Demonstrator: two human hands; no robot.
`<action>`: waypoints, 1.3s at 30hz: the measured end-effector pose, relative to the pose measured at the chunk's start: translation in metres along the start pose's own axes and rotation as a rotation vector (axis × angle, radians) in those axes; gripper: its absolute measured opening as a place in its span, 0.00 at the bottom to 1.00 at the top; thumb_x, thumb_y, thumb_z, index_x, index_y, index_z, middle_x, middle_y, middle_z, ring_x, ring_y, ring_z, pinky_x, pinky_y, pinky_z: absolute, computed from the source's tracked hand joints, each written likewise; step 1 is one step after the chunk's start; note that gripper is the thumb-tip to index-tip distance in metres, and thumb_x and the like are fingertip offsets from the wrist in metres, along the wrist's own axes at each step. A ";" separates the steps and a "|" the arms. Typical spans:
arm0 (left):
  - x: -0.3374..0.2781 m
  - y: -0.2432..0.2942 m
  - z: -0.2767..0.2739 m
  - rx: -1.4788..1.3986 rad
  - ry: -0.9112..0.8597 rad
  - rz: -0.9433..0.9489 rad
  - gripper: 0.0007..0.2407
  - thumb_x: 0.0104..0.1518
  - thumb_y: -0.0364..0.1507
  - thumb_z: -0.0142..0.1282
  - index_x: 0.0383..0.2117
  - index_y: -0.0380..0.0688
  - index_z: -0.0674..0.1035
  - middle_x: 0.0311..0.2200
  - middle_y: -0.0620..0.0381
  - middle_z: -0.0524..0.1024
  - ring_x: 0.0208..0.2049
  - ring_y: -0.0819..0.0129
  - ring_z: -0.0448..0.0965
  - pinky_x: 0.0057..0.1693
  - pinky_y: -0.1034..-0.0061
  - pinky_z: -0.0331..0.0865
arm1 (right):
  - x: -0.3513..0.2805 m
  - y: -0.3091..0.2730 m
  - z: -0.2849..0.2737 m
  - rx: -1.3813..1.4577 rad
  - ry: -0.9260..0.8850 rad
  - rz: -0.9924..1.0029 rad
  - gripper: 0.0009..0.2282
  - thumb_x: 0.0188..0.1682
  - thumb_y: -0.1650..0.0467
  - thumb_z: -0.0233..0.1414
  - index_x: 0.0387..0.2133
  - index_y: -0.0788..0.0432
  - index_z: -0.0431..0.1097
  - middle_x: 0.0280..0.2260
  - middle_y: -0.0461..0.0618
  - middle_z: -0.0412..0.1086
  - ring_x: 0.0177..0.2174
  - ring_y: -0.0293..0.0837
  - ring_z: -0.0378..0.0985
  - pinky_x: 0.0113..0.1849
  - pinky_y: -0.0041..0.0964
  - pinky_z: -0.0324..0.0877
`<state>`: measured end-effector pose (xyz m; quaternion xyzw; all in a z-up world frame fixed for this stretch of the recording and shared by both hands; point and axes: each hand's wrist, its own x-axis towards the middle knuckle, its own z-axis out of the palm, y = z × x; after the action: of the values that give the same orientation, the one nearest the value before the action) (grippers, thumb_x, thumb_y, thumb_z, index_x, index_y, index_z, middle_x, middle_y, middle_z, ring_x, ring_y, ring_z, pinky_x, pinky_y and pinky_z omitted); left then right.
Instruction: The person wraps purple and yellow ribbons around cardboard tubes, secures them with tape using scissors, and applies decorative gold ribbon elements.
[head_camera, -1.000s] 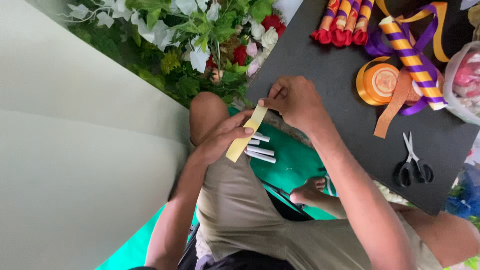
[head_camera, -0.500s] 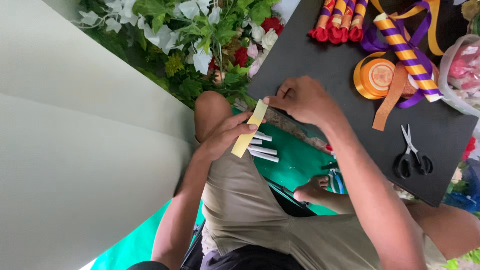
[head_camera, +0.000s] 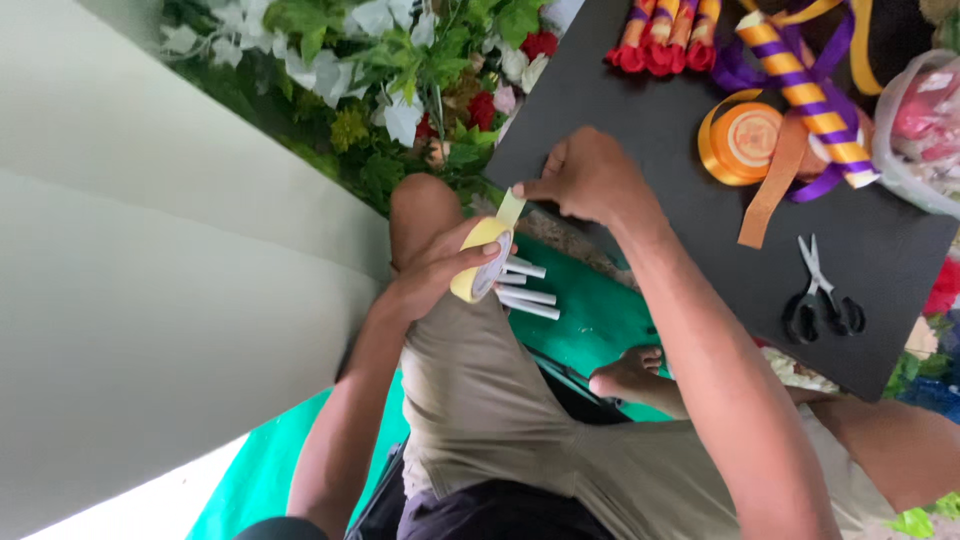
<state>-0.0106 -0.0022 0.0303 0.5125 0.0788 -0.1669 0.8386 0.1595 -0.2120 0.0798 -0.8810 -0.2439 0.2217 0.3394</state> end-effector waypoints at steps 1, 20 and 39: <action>-0.002 -0.003 0.001 0.000 0.004 0.003 0.22 0.63 0.35 0.70 0.61 0.40 0.80 0.43 0.56 0.83 0.40 0.71 0.88 0.48 0.67 0.90 | -0.003 -0.007 -0.003 0.000 -0.003 -0.005 0.21 0.55 0.56 0.74 0.30 0.63 0.82 0.23 0.58 0.79 0.20 0.52 0.81 0.23 0.48 0.74; -0.029 -0.022 0.009 -0.023 0.167 -0.124 0.27 0.61 0.40 0.72 0.61 0.34 0.77 0.41 0.47 0.82 0.42 0.54 0.91 0.49 0.57 0.89 | -0.005 -0.036 -0.012 -0.051 -0.084 0.236 0.19 0.56 0.59 0.72 0.33 0.67 0.80 0.32 0.66 0.80 0.33 0.55 0.90 0.34 0.52 0.84; -0.075 0.034 0.045 0.044 0.262 -0.362 0.17 0.64 0.37 0.61 0.54 0.40 0.80 0.48 0.53 0.85 0.43 0.60 0.87 0.51 0.65 0.84 | 0.000 -0.047 -0.010 -0.128 -0.083 0.339 0.16 0.54 0.59 0.73 0.32 0.61 0.84 0.25 0.61 0.80 0.28 0.53 0.87 0.32 0.55 0.81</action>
<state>-0.0699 -0.0131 0.1023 0.5254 0.2742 -0.2482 0.7663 0.1524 -0.1864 0.1195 -0.9194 -0.1191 0.2958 0.2301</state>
